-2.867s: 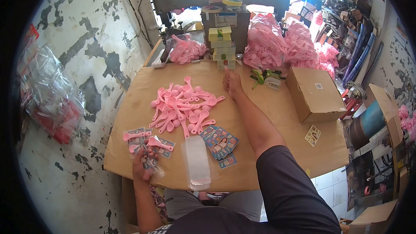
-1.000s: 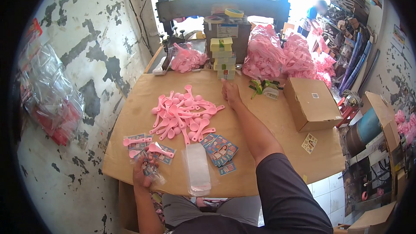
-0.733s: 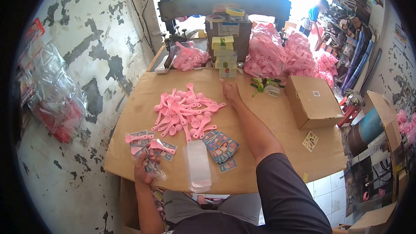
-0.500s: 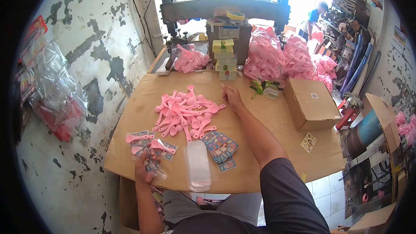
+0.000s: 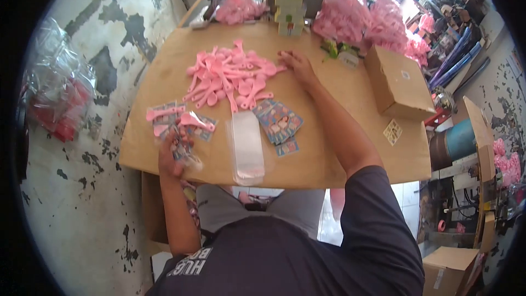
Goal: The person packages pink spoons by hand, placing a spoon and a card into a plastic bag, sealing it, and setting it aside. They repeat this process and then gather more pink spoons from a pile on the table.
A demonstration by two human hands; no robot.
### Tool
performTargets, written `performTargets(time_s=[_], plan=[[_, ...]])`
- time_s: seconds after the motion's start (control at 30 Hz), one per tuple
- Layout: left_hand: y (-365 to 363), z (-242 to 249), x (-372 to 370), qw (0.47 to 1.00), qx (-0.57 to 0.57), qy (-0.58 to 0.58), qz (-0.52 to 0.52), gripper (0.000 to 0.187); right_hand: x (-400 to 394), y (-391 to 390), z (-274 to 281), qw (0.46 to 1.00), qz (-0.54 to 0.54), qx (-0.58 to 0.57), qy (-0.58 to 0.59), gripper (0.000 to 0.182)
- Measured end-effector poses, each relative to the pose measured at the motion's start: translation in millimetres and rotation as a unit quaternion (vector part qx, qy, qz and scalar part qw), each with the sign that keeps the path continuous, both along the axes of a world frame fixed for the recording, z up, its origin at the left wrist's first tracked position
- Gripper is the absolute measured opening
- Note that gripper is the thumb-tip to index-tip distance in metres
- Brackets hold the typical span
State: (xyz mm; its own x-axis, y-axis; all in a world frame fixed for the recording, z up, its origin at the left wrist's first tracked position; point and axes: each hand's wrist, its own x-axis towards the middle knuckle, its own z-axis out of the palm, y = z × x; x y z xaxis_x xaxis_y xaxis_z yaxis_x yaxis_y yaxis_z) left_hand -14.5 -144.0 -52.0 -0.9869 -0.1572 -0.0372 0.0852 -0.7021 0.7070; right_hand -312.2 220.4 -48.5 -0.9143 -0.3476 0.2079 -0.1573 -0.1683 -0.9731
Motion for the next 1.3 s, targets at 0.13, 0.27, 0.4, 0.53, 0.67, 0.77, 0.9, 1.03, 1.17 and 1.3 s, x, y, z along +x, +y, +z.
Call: performTargets(time_s=[0.13,0.27,0.4,0.53,0.67,0.77,0.9,1.03,1.17,1.3], plan=[[-1,6,-2,0.999,0.009,0.043,-0.027,0.043,1,1,1,0.997,0.027,0.046,0.049,0.032],[0,7,-3,0.999,0.016,0.037,-0.032,0.045,-3,0,-8,0.988,0.021,0.092,0.12,0.032],[0,5,-5,0.998,0.025,0.046,-0.035,0.045,24,-9,14,0.942,-0.042,0.248,0.222,0.028],[0,5,-4,0.998,0.009,0.047,-0.04,0.046,24,-15,14,0.874,-0.037,0.317,0.367,0.034],[0,3,-6,0.999,-0.004,0.028,-0.038,0.044,22,-9,11,0.884,-0.051,0.292,0.361,0.032],[1,5,-5,1.0,-0.016,0.017,-0.018,0.052,16,-6,7,0.933,-0.054,0.227,0.273,0.027],[5,7,-4,1.0,-0.019,0.019,-0.002,0.05,11,-4,4,0.927,-0.1,0.192,0.306,0.024],[7,10,-2,1.0,0.0,0.026,-0.005,0.041,10,-3,3,0.904,-0.157,0.176,0.356,0.026],[6,8,-1,1.0,-0.01,0.027,0.003,0.044,2,11,-7,0.987,-0.116,0.01,0.111,0.022],[5,6,-1,0.999,-0.002,0.035,-0.011,0.047,8,15,1,0.988,-0.075,-0.134,-0.003,0.021]])
